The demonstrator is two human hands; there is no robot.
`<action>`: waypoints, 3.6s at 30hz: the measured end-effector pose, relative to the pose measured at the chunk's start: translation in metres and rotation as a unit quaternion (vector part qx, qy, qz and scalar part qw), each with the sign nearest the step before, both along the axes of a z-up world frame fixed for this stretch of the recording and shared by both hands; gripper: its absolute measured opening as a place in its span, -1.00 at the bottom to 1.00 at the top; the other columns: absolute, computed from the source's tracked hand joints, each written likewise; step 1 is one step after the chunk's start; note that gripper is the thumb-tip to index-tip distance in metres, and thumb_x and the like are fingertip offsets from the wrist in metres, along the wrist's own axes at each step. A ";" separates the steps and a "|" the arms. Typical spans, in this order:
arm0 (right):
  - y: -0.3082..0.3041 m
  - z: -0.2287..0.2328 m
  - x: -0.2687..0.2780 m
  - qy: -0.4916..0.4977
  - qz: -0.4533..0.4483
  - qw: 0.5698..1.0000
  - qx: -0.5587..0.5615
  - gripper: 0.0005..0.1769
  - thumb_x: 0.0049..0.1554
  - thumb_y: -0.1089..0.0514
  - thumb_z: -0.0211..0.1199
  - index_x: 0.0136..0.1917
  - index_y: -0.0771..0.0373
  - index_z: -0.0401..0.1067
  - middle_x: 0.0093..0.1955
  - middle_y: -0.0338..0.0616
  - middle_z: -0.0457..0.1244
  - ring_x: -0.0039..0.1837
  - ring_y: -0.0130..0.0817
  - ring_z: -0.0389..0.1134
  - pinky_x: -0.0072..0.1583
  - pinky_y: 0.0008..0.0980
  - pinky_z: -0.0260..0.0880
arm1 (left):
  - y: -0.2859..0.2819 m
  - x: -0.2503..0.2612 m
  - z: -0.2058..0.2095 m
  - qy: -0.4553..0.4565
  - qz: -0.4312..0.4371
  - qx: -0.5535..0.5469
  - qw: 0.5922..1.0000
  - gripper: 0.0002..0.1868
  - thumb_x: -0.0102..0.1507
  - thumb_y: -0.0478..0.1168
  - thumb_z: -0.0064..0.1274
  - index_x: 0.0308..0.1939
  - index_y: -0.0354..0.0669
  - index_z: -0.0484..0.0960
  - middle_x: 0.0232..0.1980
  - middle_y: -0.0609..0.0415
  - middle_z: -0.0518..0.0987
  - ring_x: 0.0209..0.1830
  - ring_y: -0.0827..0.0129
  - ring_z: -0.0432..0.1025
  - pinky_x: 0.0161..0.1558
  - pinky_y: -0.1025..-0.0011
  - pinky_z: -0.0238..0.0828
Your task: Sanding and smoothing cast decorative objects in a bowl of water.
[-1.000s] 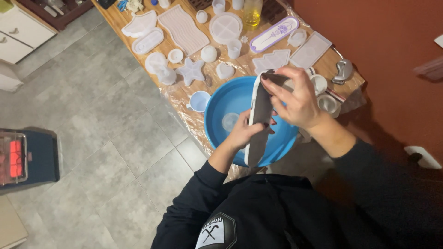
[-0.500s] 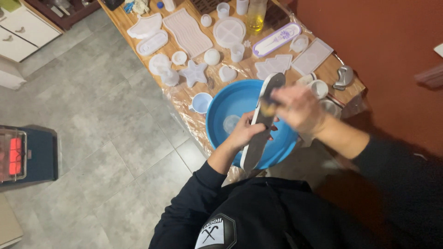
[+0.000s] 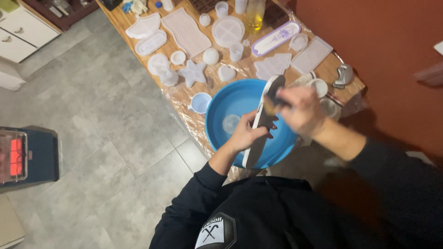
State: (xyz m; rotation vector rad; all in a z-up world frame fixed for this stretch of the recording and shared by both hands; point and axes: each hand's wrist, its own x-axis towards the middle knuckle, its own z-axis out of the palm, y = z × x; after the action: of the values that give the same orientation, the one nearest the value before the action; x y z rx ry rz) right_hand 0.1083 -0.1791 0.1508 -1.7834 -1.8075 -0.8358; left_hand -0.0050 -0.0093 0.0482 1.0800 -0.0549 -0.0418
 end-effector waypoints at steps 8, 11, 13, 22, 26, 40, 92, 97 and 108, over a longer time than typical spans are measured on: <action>0.008 0.012 -0.005 0.028 -0.097 0.994 0.050 -0.79 0.09 0.33 0.49 0.02 0.26 0.58 0.20 -0.07 0.24 0.24 -0.05 0.25 0.25 -0.10 0.28 | 0.002 -0.003 0.019 -0.073 0.060 0.106 0.990 -0.58 0.12 -0.48 0.08 0.08 -0.38 0.60 0.06 0.03 0.50 0.00 0.31 0.55 0.01 0.36 0.56; 0.010 0.011 -0.006 0.013 -0.116 0.992 0.049 -0.84 0.11 0.33 0.50 -0.04 0.27 0.57 0.19 -0.08 0.25 0.23 -0.08 0.26 0.22 -0.12 0.27 | -0.001 -0.004 0.012 -0.069 0.064 0.083 0.992 -0.59 0.12 -0.48 0.09 0.07 -0.39 0.59 0.04 0.04 0.46 0.00 0.31 0.55 0.03 0.37 0.55; 0.012 0.013 -0.004 0.001 -0.096 0.994 0.052 -0.82 0.08 0.36 0.49 -0.18 0.32 0.47 0.19 -0.04 0.27 0.22 -0.06 0.26 0.21 -0.10 0.29 | 0.000 -0.001 0.012 -0.073 0.065 0.062 0.993 -0.58 0.11 -0.48 0.10 0.07 -0.38 0.58 0.03 0.05 0.45 0.01 0.31 0.55 0.04 0.37 0.55; 0.009 0.006 -0.002 -0.020 -0.103 0.993 0.061 -0.77 0.11 0.34 0.55 -0.18 0.27 0.47 0.18 -0.05 0.28 0.21 -0.07 0.26 0.20 -0.12 0.28 | -0.002 -0.003 0.016 -0.056 0.054 0.071 0.994 -0.56 0.09 -0.46 0.08 0.08 -0.38 0.59 0.06 0.05 0.46 0.00 0.32 0.55 0.01 0.37 0.56; 0.010 0.005 -0.003 -0.004 -0.101 0.992 0.075 -0.80 0.12 0.30 0.55 -0.14 0.24 0.50 0.21 -0.08 0.24 0.23 -0.08 0.24 0.21 -0.12 0.26 | 0.001 -0.002 0.021 -0.056 0.058 0.076 0.994 -0.58 0.09 -0.46 0.08 0.05 -0.38 0.59 0.07 0.05 0.45 0.01 0.31 0.55 0.00 0.36 0.56; 0.007 0.002 -0.004 0.027 -0.072 0.996 0.046 -0.80 0.04 0.35 0.45 -0.05 0.27 0.53 0.22 -0.11 0.25 0.24 -0.07 0.23 0.27 -0.10 0.28 | 0.003 -0.001 0.018 -0.065 0.066 0.079 0.993 -0.60 0.08 -0.47 0.10 0.03 -0.37 0.59 0.04 0.04 0.46 0.00 0.32 0.54 0.03 0.36 0.53; -0.030 -0.033 -0.032 0.304 -0.287 0.891 0.174 -0.75 0.40 0.32 0.23 0.34 0.33 0.52 0.26 0.07 0.19 0.33 -0.03 0.22 0.37 -0.18 0.25 | -0.004 0.017 -0.062 -0.159 0.175 0.386 0.892 0.02 0.27 -0.04 0.28 0.62 -0.30 -0.02 0.41 -0.32 0.33 0.43 -0.14 0.33 0.46 0.15 0.26; -0.036 -0.044 -0.031 0.281 -0.287 0.902 0.155 -0.75 0.36 0.32 0.23 0.28 0.35 0.54 0.22 0.07 0.20 0.33 0.01 0.20 0.40 -0.13 0.23 | -0.001 0.013 -0.079 -0.145 0.158 0.437 0.874 0.10 0.22 -0.03 0.33 0.61 -0.31 -0.06 0.44 -0.36 0.29 0.45 -0.18 0.29 0.47 0.14 0.23; -0.012 -0.068 -0.058 0.488 -0.142 0.857 0.088 -0.72 0.31 0.30 0.18 0.28 0.35 0.49 0.17 0.02 0.22 0.23 -0.16 0.30 0.29 -0.28 0.31 | 0.007 -0.007 -0.012 -0.188 0.193 0.459 0.847 0.04 0.18 -0.09 0.37 0.57 -0.28 0.04 0.47 -0.25 0.31 0.47 -0.16 0.28 0.43 0.14 0.30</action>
State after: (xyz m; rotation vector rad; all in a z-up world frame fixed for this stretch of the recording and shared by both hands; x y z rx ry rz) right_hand 0.0499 -0.1907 0.0826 -1.8527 -0.7891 -0.0830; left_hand -0.0123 -0.0021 0.0357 2.0358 -0.1827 0.5663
